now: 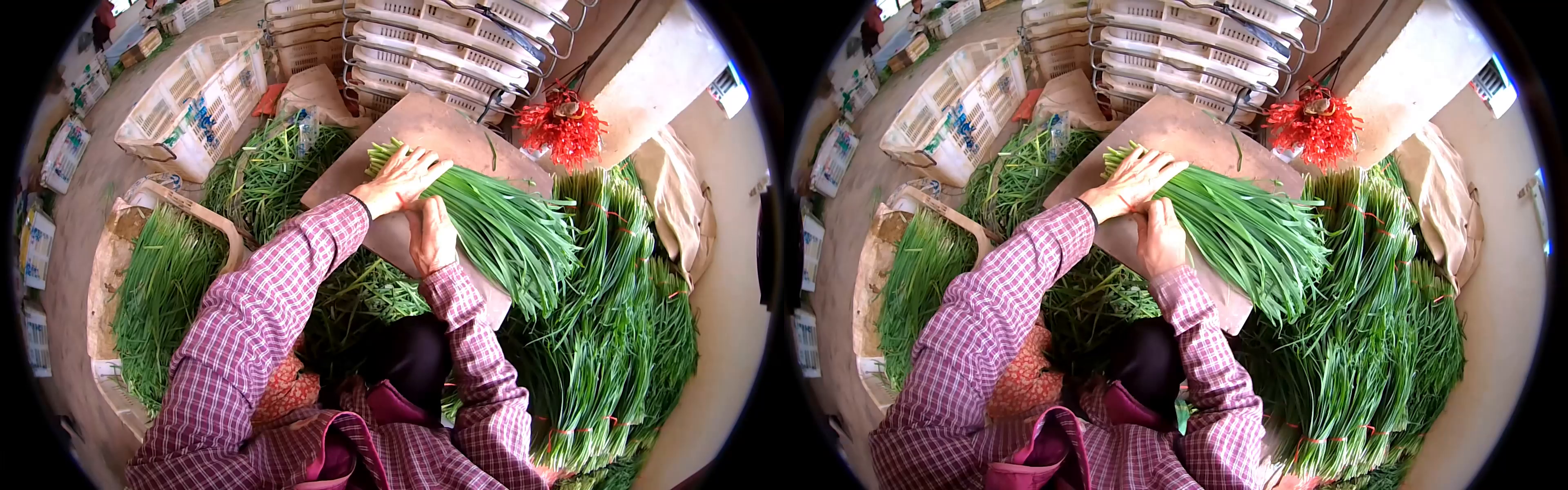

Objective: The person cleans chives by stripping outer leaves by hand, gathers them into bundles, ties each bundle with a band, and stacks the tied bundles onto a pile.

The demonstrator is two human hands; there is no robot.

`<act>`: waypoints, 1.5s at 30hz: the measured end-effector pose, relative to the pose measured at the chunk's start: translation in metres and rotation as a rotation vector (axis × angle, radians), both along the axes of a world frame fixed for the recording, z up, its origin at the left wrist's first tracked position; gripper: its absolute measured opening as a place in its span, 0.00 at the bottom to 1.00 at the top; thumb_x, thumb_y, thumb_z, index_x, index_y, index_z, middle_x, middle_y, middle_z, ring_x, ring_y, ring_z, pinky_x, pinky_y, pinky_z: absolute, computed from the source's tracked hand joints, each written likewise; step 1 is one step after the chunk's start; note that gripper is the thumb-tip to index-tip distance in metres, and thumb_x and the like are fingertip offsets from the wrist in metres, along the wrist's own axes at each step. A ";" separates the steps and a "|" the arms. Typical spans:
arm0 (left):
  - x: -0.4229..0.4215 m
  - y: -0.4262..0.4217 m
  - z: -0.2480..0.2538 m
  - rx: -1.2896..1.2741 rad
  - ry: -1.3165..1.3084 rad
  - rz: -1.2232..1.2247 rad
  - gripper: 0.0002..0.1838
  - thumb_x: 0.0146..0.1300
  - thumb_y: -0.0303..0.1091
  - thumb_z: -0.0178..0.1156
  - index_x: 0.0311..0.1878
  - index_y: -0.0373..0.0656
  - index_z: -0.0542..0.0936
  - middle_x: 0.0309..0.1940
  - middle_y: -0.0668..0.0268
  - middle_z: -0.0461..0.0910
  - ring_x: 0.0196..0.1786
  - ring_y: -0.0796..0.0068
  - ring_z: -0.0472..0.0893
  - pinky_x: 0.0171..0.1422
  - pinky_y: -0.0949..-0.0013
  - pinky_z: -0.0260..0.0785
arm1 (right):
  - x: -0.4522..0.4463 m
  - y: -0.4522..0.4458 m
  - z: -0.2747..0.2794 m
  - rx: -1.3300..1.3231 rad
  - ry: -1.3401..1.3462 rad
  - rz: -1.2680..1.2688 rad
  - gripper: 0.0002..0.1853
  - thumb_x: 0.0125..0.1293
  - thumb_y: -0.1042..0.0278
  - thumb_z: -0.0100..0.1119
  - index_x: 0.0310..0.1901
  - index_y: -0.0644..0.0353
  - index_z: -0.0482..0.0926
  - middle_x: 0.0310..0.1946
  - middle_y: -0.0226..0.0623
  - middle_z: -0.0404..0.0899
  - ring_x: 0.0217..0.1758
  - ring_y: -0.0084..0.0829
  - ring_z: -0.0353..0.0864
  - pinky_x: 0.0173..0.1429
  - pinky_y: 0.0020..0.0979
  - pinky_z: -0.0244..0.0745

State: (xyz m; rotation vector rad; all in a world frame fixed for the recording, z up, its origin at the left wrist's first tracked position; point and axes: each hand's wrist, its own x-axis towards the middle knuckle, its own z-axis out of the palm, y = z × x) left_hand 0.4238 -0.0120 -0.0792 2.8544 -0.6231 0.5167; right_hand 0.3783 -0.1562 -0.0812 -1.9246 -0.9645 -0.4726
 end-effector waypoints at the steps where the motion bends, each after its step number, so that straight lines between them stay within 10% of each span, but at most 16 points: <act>1: 0.004 0.003 -0.008 0.003 -0.046 -0.009 0.45 0.44 0.35 0.69 0.69 0.43 0.62 0.58 0.58 0.68 0.64 0.60 0.66 0.70 0.54 0.52 | 0.000 0.002 -0.001 0.057 0.029 -0.048 0.06 0.59 0.79 0.59 0.37 0.64 0.72 0.32 0.46 0.73 0.35 0.48 0.75 0.41 0.38 0.72; 7: -0.011 -0.003 0.016 -0.076 0.079 0.014 0.49 0.35 0.31 0.71 0.67 0.46 0.62 0.58 0.59 0.67 0.65 0.59 0.65 0.70 0.53 0.52 | 0.038 -0.004 0.018 -0.182 -0.008 -0.173 0.07 0.61 0.70 0.58 0.36 0.64 0.72 0.31 0.50 0.77 0.33 0.50 0.79 0.38 0.40 0.74; 11: -0.012 0.006 0.024 -0.073 0.221 -0.060 0.63 0.29 0.37 0.77 0.73 0.46 0.52 0.63 0.58 0.62 0.69 0.58 0.60 0.74 0.50 0.48 | 0.063 -0.031 0.027 -0.090 0.588 0.008 0.09 0.67 0.69 0.55 0.40 0.68 0.74 0.33 0.43 0.81 0.34 0.29 0.85 0.36 0.29 0.78; 17: -0.019 0.000 0.017 0.059 0.110 0.026 0.66 0.29 0.35 0.78 0.75 0.45 0.49 0.64 0.58 0.62 0.69 0.58 0.60 0.74 0.50 0.48 | 0.071 -0.039 0.038 -0.069 0.948 0.103 0.10 0.69 0.68 0.53 0.43 0.68 0.73 0.38 0.38 0.80 0.37 0.27 0.84 0.40 0.26 0.81; 21: -0.011 -0.001 0.016 -0.011 0.120 0.013 0.63 0.29 0.34 0.78 0.73 0.45 0.53 0.62 0.59 0.64 0.67 0.59 0.63 0.73 0.51 0.51 | 0.058 -0.033 0.033 -0.067 0.874 0.031 0.08 0.65 0.68 0.57 0.39 0.65 0.74 0.33 0.39 0.81 0.30 0.27 0.83 0.33 0.27 0.78; 25: -0.004 -0.001 0.012 -0.042 0.060 0.039 0.56 0.29 0.35 0.78 0.68 0.44 0.62 0.57 0.59 0.69 0.64 0.59 0.66 0.71 0.53 0.54 | -0.003 -0.018 0.020 -0.365 0.098 -0.157 0.07 0.64 0.69 0.57 0.36 0.64 0.73 0.32 0.48 0.79 0.32 0.42 0.82 0.37 0.37 0.78; 36: 0.003 0.000 0.007 -0.050 0.091 0.023 0.51 0.31 0.38 0.76 0.64 0.42 0.64 0.58 0.56 0.68 0.66 0.56 0.64 0.70 0.52 0.52 | -0.061 0.036 -0.023 -0.199 0.047 -0.152 0.15 0.60 0.78 0.55 0.49 0.67 0.70 0.41 0.56 0.74 0.39 0.54 0.78 0.42 0.45 0.77; 45: -0.014 0.002 0.017 -0.043 0.145 0.003 0.56 0.34 0.29 0.75 0.70 0.43 0.56 0.62 0.56 0.65 0.68 0.57 0.62 0.72 0.50 0.52 | 0.015 0.001 0.038 -0.070 -0.035 -0.502 0.07 0.66 0.65 0.55 0.36 0.59 0.73 0.32 0.41 0.77 0.37 0.42 0.78 0.41 0.38 0.73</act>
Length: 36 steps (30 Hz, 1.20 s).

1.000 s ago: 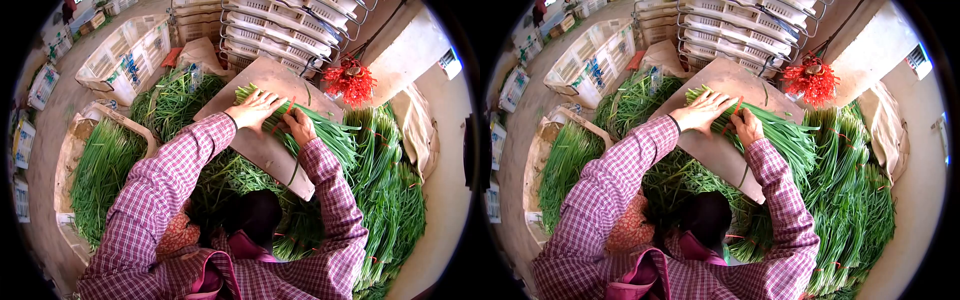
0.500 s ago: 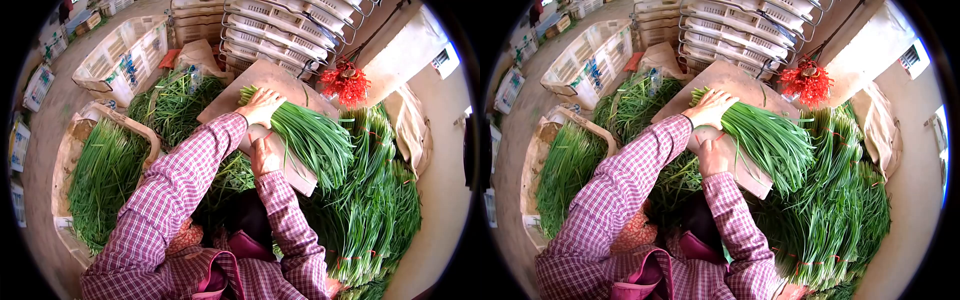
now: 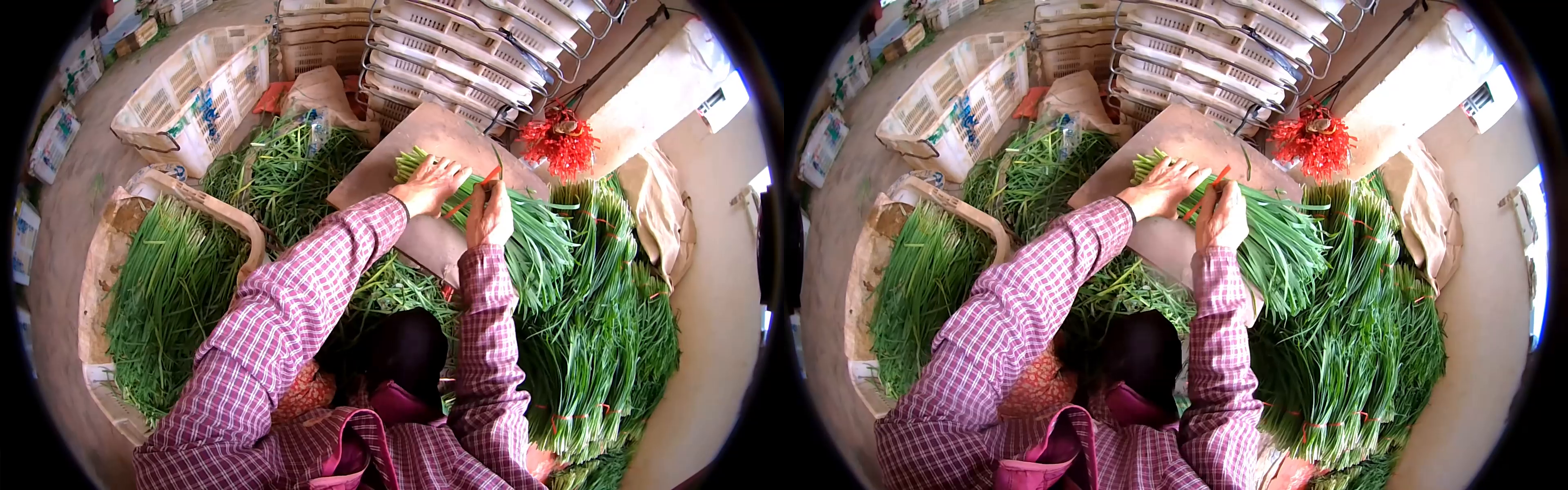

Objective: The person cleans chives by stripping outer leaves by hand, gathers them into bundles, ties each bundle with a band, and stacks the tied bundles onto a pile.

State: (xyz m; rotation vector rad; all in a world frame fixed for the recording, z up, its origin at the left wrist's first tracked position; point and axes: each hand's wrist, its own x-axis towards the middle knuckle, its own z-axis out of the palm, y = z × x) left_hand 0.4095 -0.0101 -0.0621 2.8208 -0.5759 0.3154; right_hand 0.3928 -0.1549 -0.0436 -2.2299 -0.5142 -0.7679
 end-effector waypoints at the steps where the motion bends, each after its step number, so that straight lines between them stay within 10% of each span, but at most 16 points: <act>1: -0.002 -0.002 0.000 -0.006 0.013 0.020 0.55 0.35 0.27 0.74 0.70 0.43 0.55 0.63 0.57 0.65 0.69 0.58 0.61 0.71 0.51 0.52 | 0.013 0.001 0.001 -0.074 -0.029 -0.009 0.07 0.65 0.64 0.55 0.36 0.59 0.73 0.34 0.40 0.77 0.40 0.42 0.77 0.42 0.40 0.72; 6: -0.005 0.001 -0.010 0.140 -0.237 0.012 0.35 0.40 0.28 0.68 0.56 0.31 0.68 0.52 0.57 0.72 0.58 0.60 0.70 0.64 0.61 0.60 | 0.076 -0.002 -0.001 -0.291 -0.059 0.122 0.12 0.61 0.60 0.58 0.42 0.56 0.77 0.42 0.42 0.75 0.49 0.46 0.74 0.52 0.41 0.70; 12: -0.008 0.012 -0.004 -0.062 -0.161 -0.026 0.48 0.43 0.34 0.70 0.67 0.27 0.58 0.63 0.45 0.65 0.69 0.53 0.63 0.75 0.57 0.53 | 0.113 -0.025 -0.024 -0.341 0.428 0.292 0.15 0.65 0.50 0.54 0.49 0.45 0.76 0.39 0.47 0.82 0.47 0.49 0.80 0.50 0.43 0.73; 18: 0.023 0.032 0.040 -0.487 0.278 -0.024 0.53 0.47 0.55 0.71 0.70 0.34 0.58 0.69 0.46 0.60 0.72 0.53 0.60 0.75 0.58 0.54 | 0.068 -0.019 -0.026 -0.187 0.277 0.152 0.09 0.66 0.54 0.55 0.42 0.47 0.74 0.31 0.43 0.82 0.36 0.47 0.82 0.40 0.43 0.74; 23: 0.089 0.021 0.010 -0.175 0.251 0.185 0.21 0.64 0.49 0.51 0.46 0.41 0.81 0.50 0.51 0.79 0.57 0.53 0.76 0.59 0.55 0.68 | 0.052 -0.021 -0.030 -0.186 0.120 0.147 0.07 0.64 0.60 0.57 0.38 0.52 0.74 0.34 0.33 0.80 0.38 0.39 0.80 0.43 0.37 0.71; 36: 0.039 -0.001 -0.001 -0.134 0.136 0.124 0.12 0.57 0.35 0.51 0.28 0.38 0.81 0.28 0.49 0.80 0.37 0.46 0.80 0.44 0.49 0.69 | 0.034 -0.033 0.000 -0.267 -0.126 0.210 0.09 0.60 0.59 0.61 0.38 0.52 0.78 0.50 0.38 0.77 0.53 0.42 0.76 0.57 0.43 0.66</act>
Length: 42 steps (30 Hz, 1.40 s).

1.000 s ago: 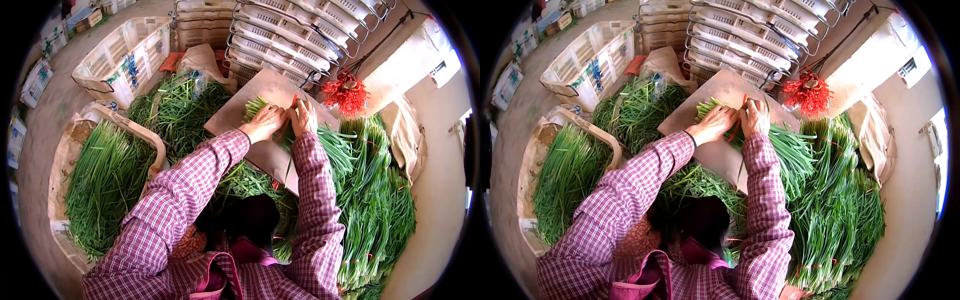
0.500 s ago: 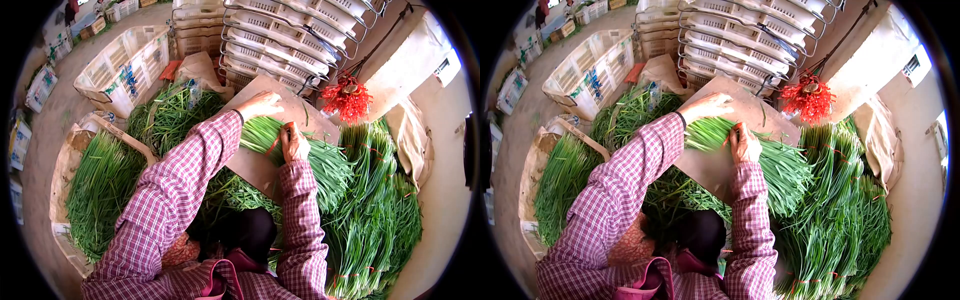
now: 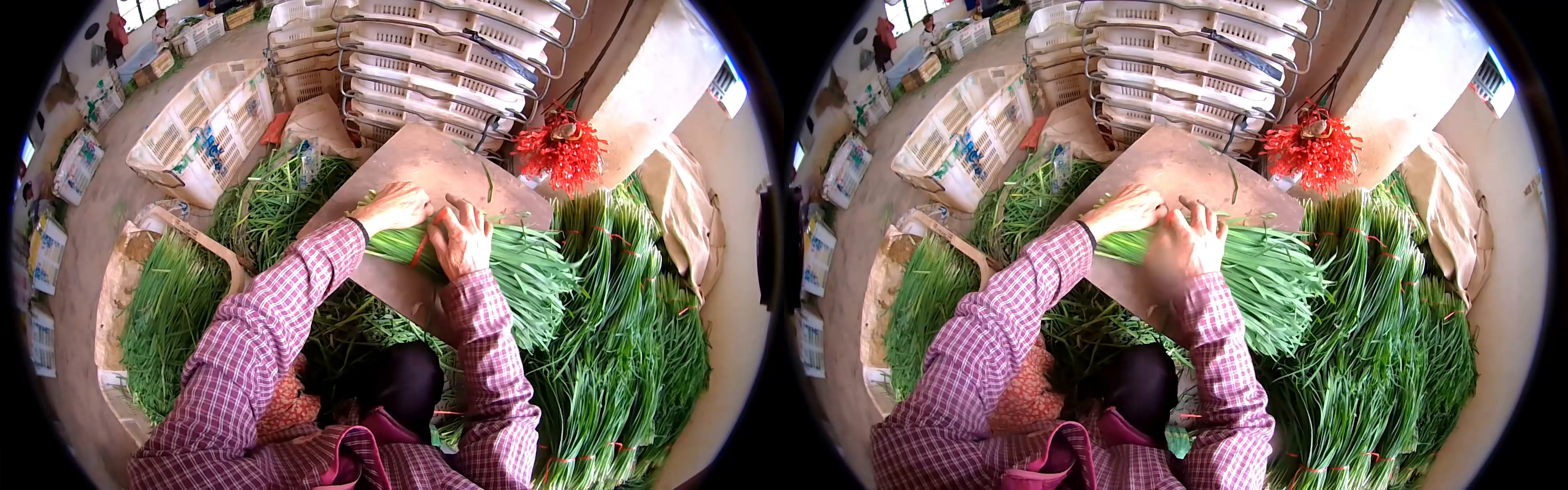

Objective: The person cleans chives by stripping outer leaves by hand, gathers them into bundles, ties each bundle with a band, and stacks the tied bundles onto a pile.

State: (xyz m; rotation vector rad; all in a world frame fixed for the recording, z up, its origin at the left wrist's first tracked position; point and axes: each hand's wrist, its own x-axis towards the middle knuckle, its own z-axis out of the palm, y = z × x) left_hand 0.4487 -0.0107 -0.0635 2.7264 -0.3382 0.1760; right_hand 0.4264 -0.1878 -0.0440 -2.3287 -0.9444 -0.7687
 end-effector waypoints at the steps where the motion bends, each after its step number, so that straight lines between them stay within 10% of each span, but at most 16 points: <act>1: -0.001 0.001 -0.001 -0.044 -0.030 -0.036 0.12 0.56 0.34 0.52 0.28 0.38 0.81 0.27 0.49 0.80 0.37 0.46 0.80 0.44 0.50 0.69 | 0.007 -0.004 -0.005 -0.092 0.043 0.001 0.12 0.61 0.55 0.59 0.42 0.52 0.77 0.55 0.38 0.75 0.57 0.43 0.73 0.61 0.47 0.61; 5: -0.015 -0.002 0.008 -0.059 0.030 -0.087 0.11 0.58 0.34 0.52 0.30 0.37 0.81 0.30 0.51 0.80 0.40 0.49 0.79 0.47 0.53 0.70 | 0.018 -0.015 -0.013 -0.216 0.448 0.126 0.15 0.65 0.51 0.53 0.48 0.50 0.75 0.49 0.37 0.78 0.52 0.46 0.77 0.57 0.48 0.64; 13: -0.012 0.019 0.051 -0.305 0.078 0.017 0.17 0.67 0.41 0.52 0.42 0.35 0.81 0.38 0.56 0.79 0.45 0.66 0.79 0.51 0.64 0.69 | -0.009 -0.012 -0.025 -0.099 0.190 0.062 0.13 0.58 0.59 0.60 0.45 0.50 0.77 0.42 0.35 0.80 0.40 0.42 0.80 0.49 0.41 0.72; 30: 0.011 -0.011 -0.003 0.125 0.293 0.113 0.14 0.57 0.33 0.51 0.36 0.36 0.84 0.38 0.45 0.82 0.46 0.46 0.81 0.49 0.52 0.72 | -0.024 -0.019 -0.034 -0.036 0.093 0.127 0.11 0.57 0.58 0.59 0.41 0.48 0.77 0.47 0.31 0.78 0.44 0.38 0.77 0.52 0.39 0.67; 34: -0.014 -0.010 -0.007 0.041 0.042 0.057 0.14 0.55 0.34 0.53 0.26 0.33 0.82 0.30 0.44 0.80 0.36 0.45 0.81 0.42 0.50 0.71 | -0.033 -0.020 -0.031 -0.021 0.056 0.140 0.08 0.55 0.62 0.61 0.36 0.49 0.75 0.48 0.30 0.78 0.46 0.39 0.77 0.55 0.40 0.66; 42: 0.006 -0.017 0.008 -0.283 0.387 0.011 0.12 0.52 0.31 0.55 0.32 0.33 0.83 0.31 0.48 0.82 0.35 0.51 0.83 0.42 0.55 0.72 | -0.034 -0.021 -0.033 -0.023 0.076 0.122 0.08 0.56 0.61 0.62 0.36 0.49 0.75 0.49 0.31 0.78 0.48 0.39 0.76 0.57 0.40 0.65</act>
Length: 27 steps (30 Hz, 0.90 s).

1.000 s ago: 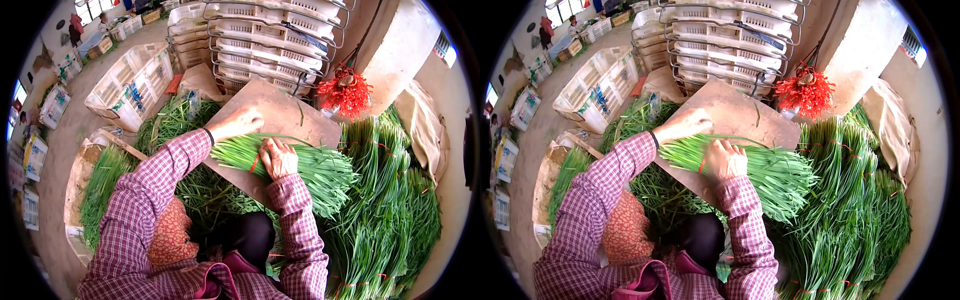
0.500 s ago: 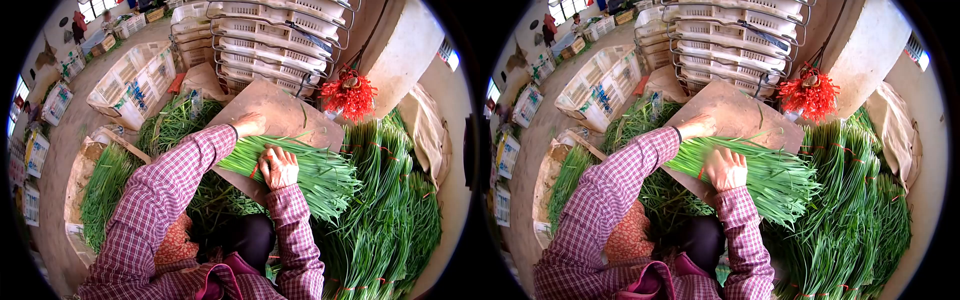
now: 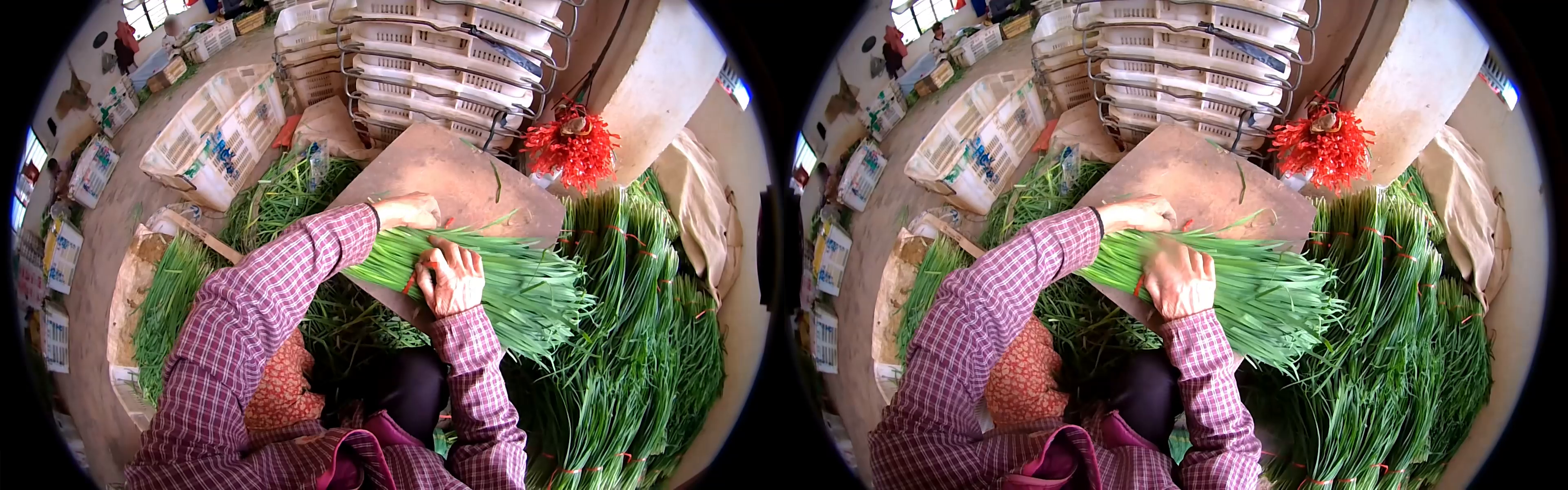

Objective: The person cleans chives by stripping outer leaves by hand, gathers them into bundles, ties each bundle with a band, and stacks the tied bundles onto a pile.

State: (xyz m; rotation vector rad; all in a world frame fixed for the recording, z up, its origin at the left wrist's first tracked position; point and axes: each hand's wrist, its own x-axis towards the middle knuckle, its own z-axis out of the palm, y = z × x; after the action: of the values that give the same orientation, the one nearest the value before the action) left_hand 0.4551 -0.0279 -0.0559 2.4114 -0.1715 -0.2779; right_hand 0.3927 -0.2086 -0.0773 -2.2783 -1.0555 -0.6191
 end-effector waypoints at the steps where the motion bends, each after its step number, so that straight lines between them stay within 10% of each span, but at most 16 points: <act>1: 0.004 -0.001 0.010 -0.036 0.138 0.025 0.14 0.52 0.33 0.56 0.37 0.33 0.83 0.33 0.49 0.82 0.39 0.57 0.83 0.43 0.59 0.72 | -0.001 0.000 0.001 0.000 0.014 -0.006 0.08 0.56 0.61 0.62 0.35 0.49 0.75 0.49 0.31 0.78 0.48 0.39 0.76 0.57 0.40 0.65; 5: 0.029 -0.016 -0.003 0.205 0.184 0.175 0.18 0.52 0.38 0.63 0.41 0.34 0.83 0.40 0.45 0.82 0.51 0.56 0.81 0.51 0.61 0.73 | -0.001 0.001 0.000 0.005 0.011 -0.010 0.08 0.56 0.61 0.62 0.35 0.49 0.75 0.49 0.32 0.78 0.48 0.39 0.76 0.57 0.40 0.65; 18: 0.034 -0.034 -0.021 0.385 0.089 0.266 0.17 0.50 0.42 0.69 0.41 0.42 0.84 0.42 0.52 0.83 0.49 0.55 0.82 0.51 0.60 0.75 | -0.002 0.000 0.001 0.049 0.010 0.006 0.08 0.55 0.61 0.62 0.35 0.49 0.75 0.48 0.32 0.78 0.47 0.39 0.77 0.55 0.40 0.66; 27: 0.001 0.025 0.005 -0.201 0.038 0.225 0.07 0.51 0.31 0.67 0.29 0.38 0.80 0.25 0.68 0.79 0.31 0.78 0.75 0.37 0.69 0.67 | -0.011 -0.002 0.009 0.164 0.079 0.005 0.07 0.55 0.62 0.62 0.33 0.52 0.79 0.47 0.35 0.80 0.48 0.41 0.77 0.57 0.43 0.66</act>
State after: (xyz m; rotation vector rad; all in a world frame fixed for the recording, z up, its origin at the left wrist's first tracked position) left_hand 0.4558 -0.0027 -0.0511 2.1999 0.0858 -0.1931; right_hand 0.3819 -0.2110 -0.0682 -2.1402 -0.9372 -0.5864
